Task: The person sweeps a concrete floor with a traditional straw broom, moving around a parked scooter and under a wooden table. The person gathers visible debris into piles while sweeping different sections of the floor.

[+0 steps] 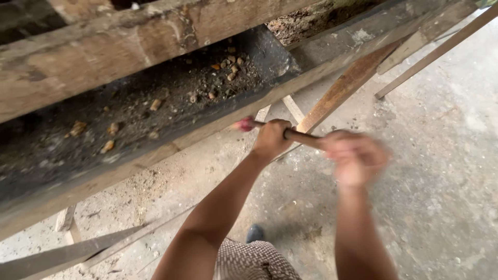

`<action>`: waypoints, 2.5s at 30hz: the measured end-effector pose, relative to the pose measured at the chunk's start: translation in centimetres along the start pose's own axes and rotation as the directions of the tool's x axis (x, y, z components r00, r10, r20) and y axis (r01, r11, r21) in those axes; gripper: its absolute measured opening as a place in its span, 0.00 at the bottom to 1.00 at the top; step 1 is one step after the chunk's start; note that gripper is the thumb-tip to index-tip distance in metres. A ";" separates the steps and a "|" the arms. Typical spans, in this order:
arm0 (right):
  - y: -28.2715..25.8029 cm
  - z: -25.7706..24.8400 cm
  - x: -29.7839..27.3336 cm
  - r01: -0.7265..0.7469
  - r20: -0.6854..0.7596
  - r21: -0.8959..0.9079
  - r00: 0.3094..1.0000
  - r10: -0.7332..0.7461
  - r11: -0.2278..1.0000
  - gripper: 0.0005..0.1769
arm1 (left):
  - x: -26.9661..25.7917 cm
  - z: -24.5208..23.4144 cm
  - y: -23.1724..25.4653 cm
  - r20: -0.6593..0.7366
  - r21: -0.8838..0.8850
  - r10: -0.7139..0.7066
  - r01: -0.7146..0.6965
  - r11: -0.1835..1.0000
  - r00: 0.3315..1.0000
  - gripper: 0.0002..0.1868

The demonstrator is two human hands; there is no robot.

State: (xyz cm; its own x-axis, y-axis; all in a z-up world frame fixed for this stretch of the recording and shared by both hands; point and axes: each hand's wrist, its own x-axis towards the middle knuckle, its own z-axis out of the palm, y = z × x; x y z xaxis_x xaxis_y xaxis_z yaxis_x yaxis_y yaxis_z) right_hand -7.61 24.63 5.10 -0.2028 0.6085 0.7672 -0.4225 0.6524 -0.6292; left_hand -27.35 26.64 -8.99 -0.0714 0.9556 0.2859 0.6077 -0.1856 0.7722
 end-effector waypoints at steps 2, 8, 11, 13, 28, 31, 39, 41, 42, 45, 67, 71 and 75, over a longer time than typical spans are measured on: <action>4.8 3.3 -3.2 0.043 0.206 0.025 0.977 -0.047 0.999 0.09 | 0.6 0.3 -4.1 0.017 0.031 0.006 -0.006 1.000 1.000 0.07; 13.9 2.8 -8.6 -0.439 0.129 -0.044 0.889 0.440 0.898 0.09 | -1.8 1.2 -11.7 0.097 0.311 -0.368 0.323 0.894 0.925 0.08; 11.4 -4.7 -5.4 -0.316 -0.137 0.000 0.940 0.313 0.949 0.17 | -0.9 3.6 -8.2 0.080 0.334 -0.358 0.313 0.889 0.930 0.08; 8.5 -9.0 -2.8 -0.080 -0.081 -0.080 0.994 0.073 0.994 0.22 | 0.5 5.0 -5.3 0.073 0.301 -0.252 0.220 0.928 0.965 0.09; 17.1 -6.0 -9.1 -0.373 -0.151 -0.001 0.917 0.368 0.928 0.09 | 5.6 9.0 -14.7 0.206 0.345 -0.295 0.213 0.914 0.933 0.18; 10.4 -11.9 -6.0 0.138 -0.132 -0.233 0.976 -0.172 0.963 0.11 | 6.4 11.6 -8.5 0.141 0.215 0.041 -0.071 0.974 0.989 0.13; 20.1 0.0 -12.2 -0.398 0.151 -0.176 0.893 0.424 0.900 0.09 | 4.4 4.2 -15.7 0.312 0.348 -0.395 0.283 0.894 0.864 0.19; 21.6 0.0 -13.5 -0.574 0.025 -0.108 0.815 0.580 0.812 0.06 | 1.5 4.0 -18.2 0.242 0.387 -0.373 0.264 0.884 0.896 0.08; 21.8 -0.3 -13.1 -0.643 -0.034 -0.067 0.765 0.643 0.763 0.08 | 1.3 4.5 -18.4 0.220 0.403 -0.408 0.298 0.865 0.886 0.08; 17.8 -5.0 -9.4 -0.345 -0.202 0.044 0.916 0.346 0.938 0.21 | 0.9 6.7 -14.9 0.171 0.430 -0.435 0.330 0.840 0.884 0.09; 20.4 14.9 -18.3 -0.613 0.113 0.307 0.783 0.612 0.728 0.10 | -17.1 -10.1 -24.6 -0.036 0.453 -0.562 0.515 0.728 0.827 0.06; 13.0 8.5 -11.5 -0.215 -0.107 0.325 0.959 0.262 0.921 0.16 | -12.7 -9.1 -15.1 0.023 0.517 -0.365 0.301 0.801 0.931 0.09; 9.1 12.0 -10.4 -0.072 0.059 0.329 0.997 0.056 0.942 0.13 | -12.5 -11.5 -12.1 -0.102 0.375 -0.078 0.111 0.920 0.992 0.07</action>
State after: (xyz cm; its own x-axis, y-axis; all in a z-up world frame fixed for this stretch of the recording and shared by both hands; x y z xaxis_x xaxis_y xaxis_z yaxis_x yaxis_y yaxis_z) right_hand -19.95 18.79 -7.12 -0.2781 0.6160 0.7370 -0.6737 0.4219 -0.6068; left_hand -42.91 14.32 -15.39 -0.1986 0.9389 0.2812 0.8481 0.0208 0.5294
